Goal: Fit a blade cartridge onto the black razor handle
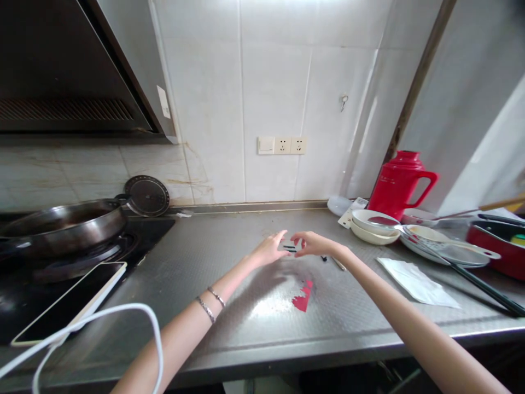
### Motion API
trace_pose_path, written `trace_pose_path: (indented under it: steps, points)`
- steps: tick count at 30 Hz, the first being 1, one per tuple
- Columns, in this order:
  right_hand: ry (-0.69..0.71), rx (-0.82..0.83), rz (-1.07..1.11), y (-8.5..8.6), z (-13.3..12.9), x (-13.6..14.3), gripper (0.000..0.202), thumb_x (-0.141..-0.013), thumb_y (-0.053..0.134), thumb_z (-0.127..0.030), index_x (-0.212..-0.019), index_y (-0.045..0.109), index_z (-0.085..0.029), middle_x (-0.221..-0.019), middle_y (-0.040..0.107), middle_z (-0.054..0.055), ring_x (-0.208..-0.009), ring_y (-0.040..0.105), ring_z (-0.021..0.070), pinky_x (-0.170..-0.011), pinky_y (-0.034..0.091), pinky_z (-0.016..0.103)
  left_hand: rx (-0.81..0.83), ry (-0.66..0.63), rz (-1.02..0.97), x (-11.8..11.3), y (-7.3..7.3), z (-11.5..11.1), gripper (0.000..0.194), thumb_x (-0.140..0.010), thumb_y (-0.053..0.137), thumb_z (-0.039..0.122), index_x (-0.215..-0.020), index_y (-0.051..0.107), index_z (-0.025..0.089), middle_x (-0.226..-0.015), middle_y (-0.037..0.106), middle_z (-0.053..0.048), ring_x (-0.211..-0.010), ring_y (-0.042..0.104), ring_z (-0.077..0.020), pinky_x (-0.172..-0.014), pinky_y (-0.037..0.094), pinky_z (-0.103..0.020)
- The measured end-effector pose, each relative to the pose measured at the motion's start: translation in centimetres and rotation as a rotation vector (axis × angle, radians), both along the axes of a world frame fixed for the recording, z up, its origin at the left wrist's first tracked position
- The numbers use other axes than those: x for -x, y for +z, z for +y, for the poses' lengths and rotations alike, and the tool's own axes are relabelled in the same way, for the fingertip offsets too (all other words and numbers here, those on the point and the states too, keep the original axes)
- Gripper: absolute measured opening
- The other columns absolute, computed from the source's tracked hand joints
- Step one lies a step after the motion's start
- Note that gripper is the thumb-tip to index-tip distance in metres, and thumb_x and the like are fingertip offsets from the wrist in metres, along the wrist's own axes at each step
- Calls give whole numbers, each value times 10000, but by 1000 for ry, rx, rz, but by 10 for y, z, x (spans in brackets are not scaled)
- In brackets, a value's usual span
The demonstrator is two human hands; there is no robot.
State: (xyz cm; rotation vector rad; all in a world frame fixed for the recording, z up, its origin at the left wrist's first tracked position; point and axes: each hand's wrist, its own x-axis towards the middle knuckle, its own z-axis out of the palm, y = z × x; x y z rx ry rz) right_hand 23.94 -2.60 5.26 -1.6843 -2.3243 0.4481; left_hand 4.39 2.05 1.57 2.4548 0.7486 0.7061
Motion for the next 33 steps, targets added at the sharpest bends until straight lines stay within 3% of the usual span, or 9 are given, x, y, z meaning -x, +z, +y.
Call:
trace_pose_path:
  steps: [2, 5, 9, 14, 18, 26, 30, 33]
  points:
    - [-28, 14, 13, 0, 2, -14, 481, -641, 680, -312, -1090, 574, -175, -967, 650, 52, -781, 604, 162, -667, 446, 221, -9, 13, -11, 1, -2, 1, 830, -705, 636, 472, -1377, 256, 169, -1303, 482, -147, -1182, 466, -254, -975, 372, -368]
    - [-113, 46, 6, 0, 4, -49, 518, -631, 684, -291, -1118, 548, -176, -972, 637, 55, -778, 594, 157, -630, 453, 210, -39, 57, -17, 11, -7, 7, 691, -768, 558, 484, -1337, 324, 168, -1315, 472, -137, -1201, 447, -241, -995, 353, -368]
    - [-297, 210, -7, -5, 2, -109, 582, -640, 654, -254, -1197, 493, -194, -1038, 601, 93, -714, 592, 161, -461, 429, 189, -63, 193, -29, 40, -23, 27, 457, -816, 507, 408, -1202, 468, 167, -1164, 585, -108, -1088, 533, -210, -948, 392, -349]
    - [-440, 346, -52, -21, 1, -161, 617, -627, 648, -219, -1220, 480, -196, -999, 596, 109, -764, 602, 205, -465, 459, 216, -27, 364, -124, 75, -46, 57, 294, -827, 471, 349, -1042, 550, 166, -982, 648, -86, -934, 597, -179, -852, 446, -318]
    - [-485, 411, -19, -31, 1, -171, 645, -623, 641, -217, -1241, 457, -195, -969, 617, 114, -750, 614, 215, -476, 469, 241, -30, 443, -174, 93, -52, 69, 238, -827, 451, 324, -936, 576, 154, -905, 660, -80, -831, 602, -163, -787, 456, -296]
    - [-512, 433, 37, -36, 2, -170, 677, -590, 670, -252, -1236, 468, -244, -847, 654, 74, -695, 630, 211, -470, 447, 234, -49, 582, -154, 116, -46, 75, 238, -823, 412, 328, -763, 573, 164, -734, 631, -31, -699, 558, -146, -685, 422, -250]
    - [-531, 421, 5, -32, 3, -170, 734, -606, 676, -246, -1288, 405, -247, -855, 653, 73, -687, 622, 201, -477, 447, 239, -56, 619, -171, 128, -46, 80, 247, -813, 402, 345, -727, 552, 168, -674, 598, -13, -648, 526, -139, -632, 386, -232]
    - [-561, 325, -30, -23, 7, -160, 599, -627, 680, -253, -1195, 498, -201, -852, 650, 83, -642, 603, 174, -486, 429, 232, -71, 641, -179, 138, -47, 81, 275, -807, 391, 360, -645, 512, 173, -599, 542, 10, -583, 473, -123, -583, 340, -220]
